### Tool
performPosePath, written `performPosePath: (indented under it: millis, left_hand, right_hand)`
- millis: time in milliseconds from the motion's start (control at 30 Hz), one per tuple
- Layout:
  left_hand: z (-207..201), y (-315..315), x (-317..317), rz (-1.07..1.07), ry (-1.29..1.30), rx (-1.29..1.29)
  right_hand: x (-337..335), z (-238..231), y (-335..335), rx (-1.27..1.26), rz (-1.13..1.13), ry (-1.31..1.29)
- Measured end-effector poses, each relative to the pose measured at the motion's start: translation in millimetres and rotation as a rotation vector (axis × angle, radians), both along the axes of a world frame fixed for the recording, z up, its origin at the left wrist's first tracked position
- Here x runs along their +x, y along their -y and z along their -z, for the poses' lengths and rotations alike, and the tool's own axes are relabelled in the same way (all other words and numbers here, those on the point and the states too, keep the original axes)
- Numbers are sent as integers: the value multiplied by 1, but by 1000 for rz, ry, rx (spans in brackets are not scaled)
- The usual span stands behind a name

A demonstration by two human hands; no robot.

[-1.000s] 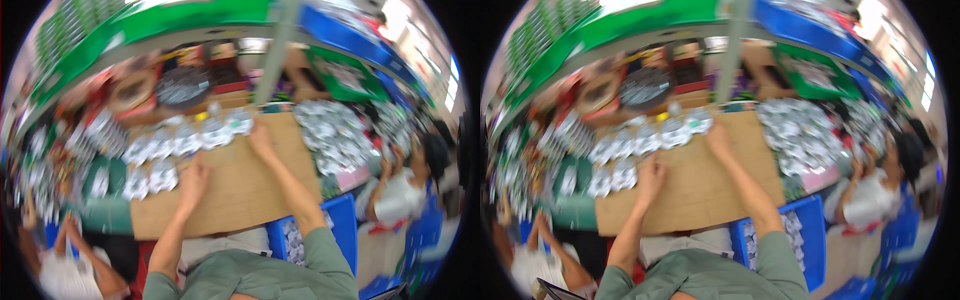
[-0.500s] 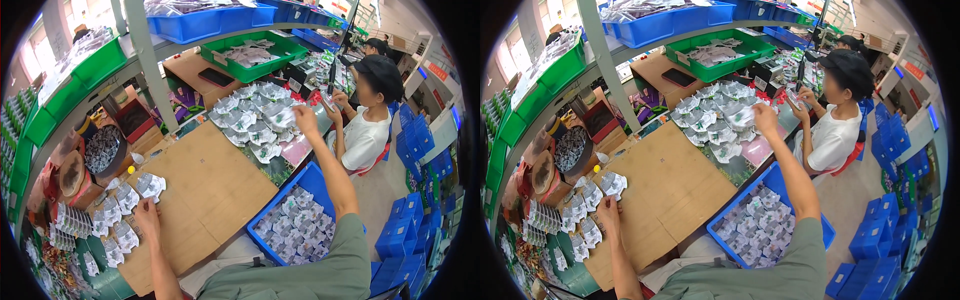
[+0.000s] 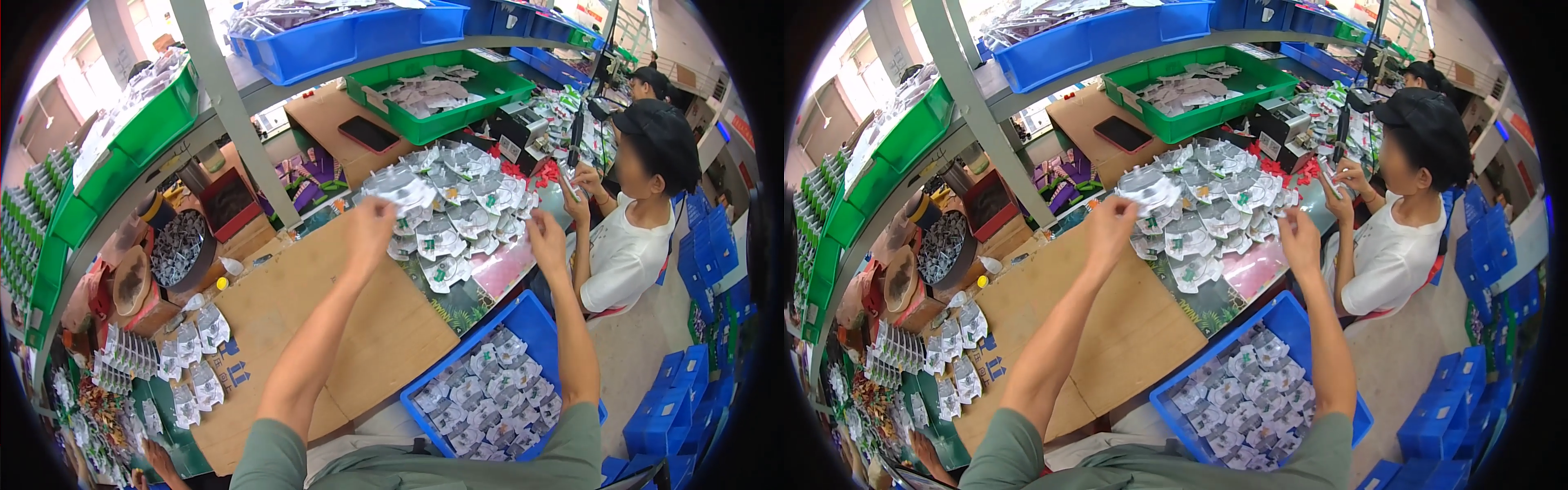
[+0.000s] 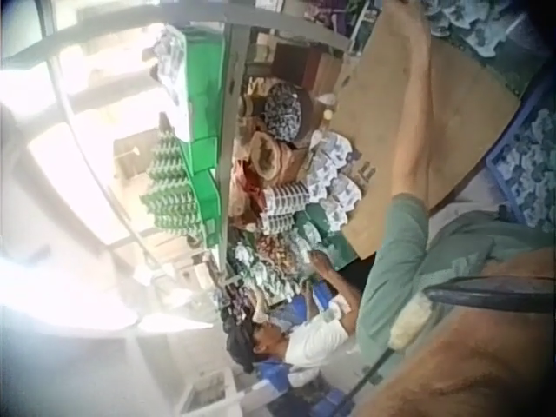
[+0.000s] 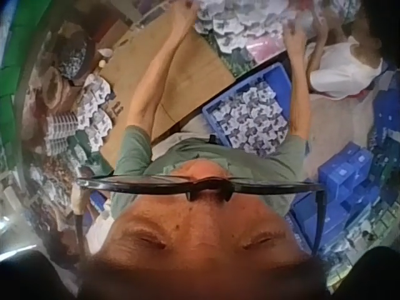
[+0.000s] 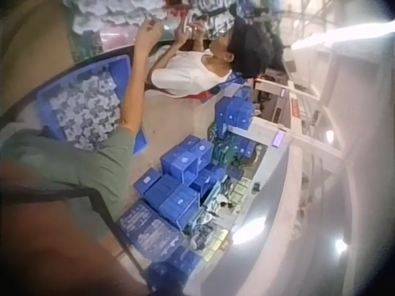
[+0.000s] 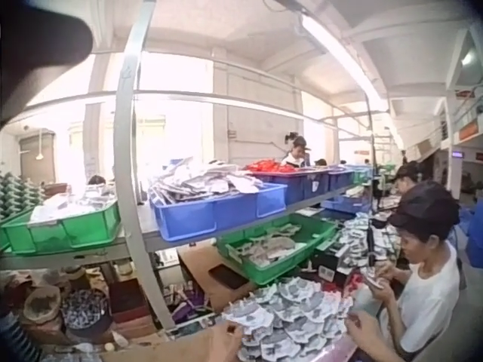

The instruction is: The person assembles small plastic components by hand, then packs them into individual plastic pouches from storage bins on a workbench.

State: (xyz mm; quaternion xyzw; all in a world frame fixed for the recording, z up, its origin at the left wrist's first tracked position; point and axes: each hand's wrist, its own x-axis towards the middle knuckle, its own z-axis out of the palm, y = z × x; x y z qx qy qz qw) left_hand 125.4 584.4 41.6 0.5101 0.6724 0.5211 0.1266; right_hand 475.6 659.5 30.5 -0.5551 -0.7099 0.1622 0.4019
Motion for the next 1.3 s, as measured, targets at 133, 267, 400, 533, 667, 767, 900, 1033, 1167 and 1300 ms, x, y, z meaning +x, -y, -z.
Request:
performPosePath:
  millis: [133,267,400,533,667,767,900,1033,1167,1300]
  left_hand:
    - [2,-46,30,16,-106,-194]
    - [12,-29,11,41,-149,-202]
    - [10,64,28,73,36,84]
    - [17,241,-15,41,211,-52]
    - [34,424,-75,-634,314,-223]
    - [48,513,-130,-1012,-54,-250]
    - [59,531,-194,-974,260,-81]
    - [77,535,-218,-910,517,-129]
    - [110,581,-235,-863,419,-46]
    - [63,542,-188,-791,386,-43]
  right_hand:
    - [13,-17,91,-227,-83,-177]
    - [-7,-25,145,-397,-112,-347]
    - [-45,-29,196,-406,-251,-343]
    - [-142,-6,239,-606,-587,-289]
    - [-286,21,307,-616,-1034,-136]
    - [-381,34,350,-582,-1180,-135]
    - [-450,47,369,-424,-1112,12]
    - [-458,78,371,-374,-1011,57]
    - [-389,54,327,-394,-1051,-51]
    - [-247,3,235,-418,-716,-137]
